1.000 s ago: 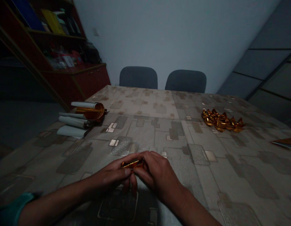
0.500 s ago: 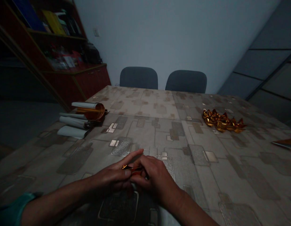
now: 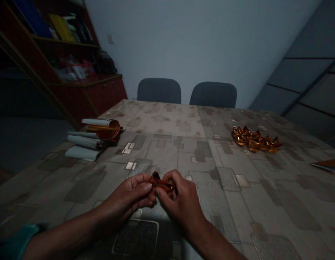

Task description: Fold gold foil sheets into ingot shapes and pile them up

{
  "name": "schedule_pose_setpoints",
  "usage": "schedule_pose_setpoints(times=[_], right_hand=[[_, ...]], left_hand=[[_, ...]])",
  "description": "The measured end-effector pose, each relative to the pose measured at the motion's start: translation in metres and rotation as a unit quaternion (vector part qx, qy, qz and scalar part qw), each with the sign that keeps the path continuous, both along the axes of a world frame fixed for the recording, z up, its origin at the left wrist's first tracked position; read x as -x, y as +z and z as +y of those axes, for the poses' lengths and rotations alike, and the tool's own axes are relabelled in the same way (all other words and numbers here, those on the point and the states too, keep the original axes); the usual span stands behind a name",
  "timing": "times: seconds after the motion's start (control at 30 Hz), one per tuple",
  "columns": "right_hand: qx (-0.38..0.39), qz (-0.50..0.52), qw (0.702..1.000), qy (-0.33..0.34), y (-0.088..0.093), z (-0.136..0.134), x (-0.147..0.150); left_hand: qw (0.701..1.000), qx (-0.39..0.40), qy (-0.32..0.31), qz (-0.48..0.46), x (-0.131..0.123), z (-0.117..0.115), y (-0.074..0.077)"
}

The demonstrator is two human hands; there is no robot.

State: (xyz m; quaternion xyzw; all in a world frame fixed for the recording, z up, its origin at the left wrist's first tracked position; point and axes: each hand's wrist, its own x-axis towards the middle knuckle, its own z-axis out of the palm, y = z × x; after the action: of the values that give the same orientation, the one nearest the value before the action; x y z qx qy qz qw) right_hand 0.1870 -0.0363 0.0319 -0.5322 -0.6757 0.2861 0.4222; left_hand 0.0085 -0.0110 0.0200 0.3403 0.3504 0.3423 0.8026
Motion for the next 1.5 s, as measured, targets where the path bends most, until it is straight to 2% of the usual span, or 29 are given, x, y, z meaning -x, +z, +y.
schedule_pose_setpoints(times=[0.23,0.4,0.6,0.87,1.03,1.23,1.27,1.4,1.5], right_hand=[[-0.006,0.008,1.000,0.025,-0.002,-0.002,0.007],[0.002,0.010,0.999,0.032,-0.001,-0.004,0.007],[0.072,0.069,0.992,0.075,0.004,-0.007,0.004],[0.052,0.109,0.985,0.124,0.013,-0.009,-0.003],[0.102,0.214,0.959,0.155,0.006,-0.012,-0.003],[0.195,0.377,0.888,0.174,-0.002,-0.012,0.001],[0.198,0.380,0.888,0.166,-0.003,-0.011,0.001],[0.189,0.328,0.918,0.121,-0.005,-0.007,0.000],[0.233,0.320,0.908,0.137,-0.007,-0.006,-0.003]], left_hand=[[1.000,-0.004,0.001,-0.013,-0.003,-0.003,-0.006],[0.999,-0.007,-0.017,-0.027,-0.003,-0.004,-0.004],[0.998,-0.003,-0.032,-0.061,-0.004,-0.003,-0.001],[0.993,0.001,-0.063,-0.098,-0.002,-0.001,0.003],[0.989,0.033,-0.066,-0.126,0.000,-0.001,0.005],[0.978,0.043,-0.097,-0.181,0.001,0.000,0.005],[0.976,0.043,-0.102,-0.187,0.001,0.000,0.005],[0.968,0.037,-0.125,-0.213,0.002,0.000,0.006],[0.970,0.031,-0.147,-0.191,0.004,0.000,0.007]])
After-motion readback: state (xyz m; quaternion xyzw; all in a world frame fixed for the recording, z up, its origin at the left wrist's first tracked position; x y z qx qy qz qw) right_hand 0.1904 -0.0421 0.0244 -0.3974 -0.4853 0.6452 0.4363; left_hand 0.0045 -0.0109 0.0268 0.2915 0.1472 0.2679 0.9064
